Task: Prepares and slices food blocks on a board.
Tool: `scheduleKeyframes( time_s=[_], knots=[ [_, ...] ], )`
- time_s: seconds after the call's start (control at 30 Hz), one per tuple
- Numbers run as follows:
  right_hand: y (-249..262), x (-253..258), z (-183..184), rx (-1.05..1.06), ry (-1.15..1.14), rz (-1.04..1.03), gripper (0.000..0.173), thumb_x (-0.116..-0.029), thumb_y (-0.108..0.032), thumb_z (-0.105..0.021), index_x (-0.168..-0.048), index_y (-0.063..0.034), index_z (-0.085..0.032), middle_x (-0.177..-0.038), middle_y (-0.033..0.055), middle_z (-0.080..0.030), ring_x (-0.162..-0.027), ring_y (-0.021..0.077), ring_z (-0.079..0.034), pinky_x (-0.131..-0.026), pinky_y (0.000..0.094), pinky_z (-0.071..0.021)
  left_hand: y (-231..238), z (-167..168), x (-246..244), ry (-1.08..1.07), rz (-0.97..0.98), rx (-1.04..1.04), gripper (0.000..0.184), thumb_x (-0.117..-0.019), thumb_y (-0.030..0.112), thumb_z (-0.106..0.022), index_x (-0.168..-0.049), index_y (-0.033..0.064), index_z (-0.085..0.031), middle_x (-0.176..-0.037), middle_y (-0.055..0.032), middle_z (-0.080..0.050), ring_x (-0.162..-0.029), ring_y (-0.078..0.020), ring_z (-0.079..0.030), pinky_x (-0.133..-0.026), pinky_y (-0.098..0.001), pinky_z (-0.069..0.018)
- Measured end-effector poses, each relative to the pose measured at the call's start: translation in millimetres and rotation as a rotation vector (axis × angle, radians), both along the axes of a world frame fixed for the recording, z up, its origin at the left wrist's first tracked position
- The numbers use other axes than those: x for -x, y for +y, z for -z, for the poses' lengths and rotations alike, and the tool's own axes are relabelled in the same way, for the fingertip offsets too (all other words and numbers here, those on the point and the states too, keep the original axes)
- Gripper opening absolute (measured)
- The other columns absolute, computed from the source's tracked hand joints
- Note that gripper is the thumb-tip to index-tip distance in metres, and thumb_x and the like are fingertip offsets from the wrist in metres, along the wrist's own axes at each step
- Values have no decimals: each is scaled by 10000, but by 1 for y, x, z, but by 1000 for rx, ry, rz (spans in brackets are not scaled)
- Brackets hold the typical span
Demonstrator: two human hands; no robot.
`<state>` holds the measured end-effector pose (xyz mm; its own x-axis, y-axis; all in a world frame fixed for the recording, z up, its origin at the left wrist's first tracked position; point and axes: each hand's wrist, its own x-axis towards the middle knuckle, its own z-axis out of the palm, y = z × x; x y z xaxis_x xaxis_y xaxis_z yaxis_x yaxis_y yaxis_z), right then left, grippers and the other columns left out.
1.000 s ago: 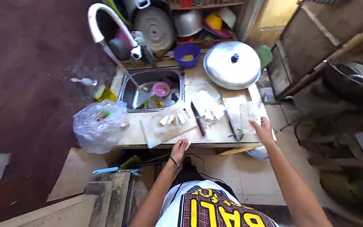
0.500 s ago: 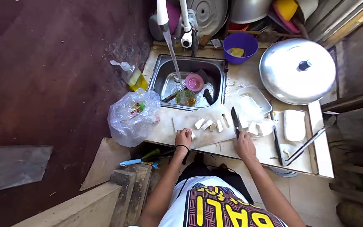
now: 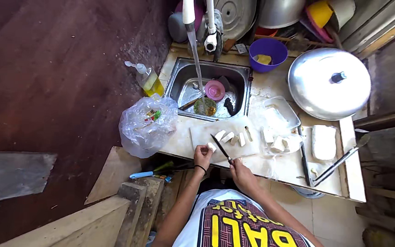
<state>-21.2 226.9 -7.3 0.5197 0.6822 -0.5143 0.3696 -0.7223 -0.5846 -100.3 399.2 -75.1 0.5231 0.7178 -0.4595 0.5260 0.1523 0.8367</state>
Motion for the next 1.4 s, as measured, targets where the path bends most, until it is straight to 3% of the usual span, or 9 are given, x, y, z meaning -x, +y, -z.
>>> scheduleKeyframes(
  time_s=[0.23,0.47,0.63,0.73,0.87,1.03,1.2,1.3,1.4],
  knots=[
    [4,15,15,162,-81,-105,396,-1123,-302,-360,-1290,15,-529,-1112,227,-669,-957,380,-722,-800,504,-580,3,-2,-4,37,16,-16,366,-944,114,-691,-1214,-97,-563,-1146,-229,-635,-906,-249,-680,-856,-390,-570],
    [37,17,-18,435,-4,-124,415,-1138,-340,-291,-1380,-46,-457,-1134,230,-682,-1083,398,-704,-871,528,-570,4,-7,-5,99,72,-40,415,-941,134,-704,-1255,-95,-561,-1243,-251,-616,-1011,-288,-679,-916,-413,-557],
    [49,23,22,457,20,-105,397,-1142,-312,-268,-1397,-50,-424,-1162,232,-677,-1104,402,-700,-883,530,-572,2,-9,-3,118,86,-65,401,-953,139,-678,-1256,-92,-554,-1246,-250,-608,-960,-275,-690,-891,-411,-568],
    [50,25,33,463,14,-90,408,-1141,-323,-258,-1405,-55,-417,-1181,230,-672,-1123,401,-694,-889,534,-572,-1,-13,-3,164,155,-134,558,-965,274,-710,-1333,-88,-497,-1322,-255,-569,-984,-268,-694,-908,-396,-571],
    [16,10,38,192,137,-114,456,-1137,-367,-287,-1360,-8,-459,-1074,239,-676,-1045,419,-692,-890,565,-546,3,-8,0,89,145,-137,537,-989,211,-682,-1375,-94,-467,-1309,-260,-583,-981,-267,-688,-895,-391,-570],
    [-56,12,37,-221,45,104,411,-1117,-308,-353,-1223,45,-535,-836,171,-641,-772,334,-674,-724,502,-555,31,5,-3,-77,128,-174,406,-1003,31,-583,-1373,-114,-503,-1319,-298,-591,-1071,-325,-687,-932,-433,-575],
    [-121,12,51,-458,-187,462,391,-1096,-271,-383,-1127,71,-569,-689,92,-572,-587,201,-595,-594,384,-533,63,-18,-42,412,514,-356,402,-1061,208,-536,-1401,0,-590,-1380,-289,-583,-1318,-418,-549,-1126,-551,-411],
    [-156,9,56,-505,-230,684,416,-1096,-294,-363,-1132,72,-559,-652,53,-533,-531,159,-550,-540,358,-515,41,-51,-74,512,463,-541,483,-1045,218,-524,-1480,8,-505,-1523,-312,-416,-1401,-494,-412,-1095,-652,-369],
    [-181,3,52,-574,-117,911,395,-1096,-293,-352,-1143,66,-511,-629,5,-488,-476,100,-498,-477,300,-487,-10,-61,-120,242,588,-582,480,-1039,194,-545,-1450,-50,-505,-1505,-329,-429,-1337,-475,-501,-1096,-582,-427]
  ],
)
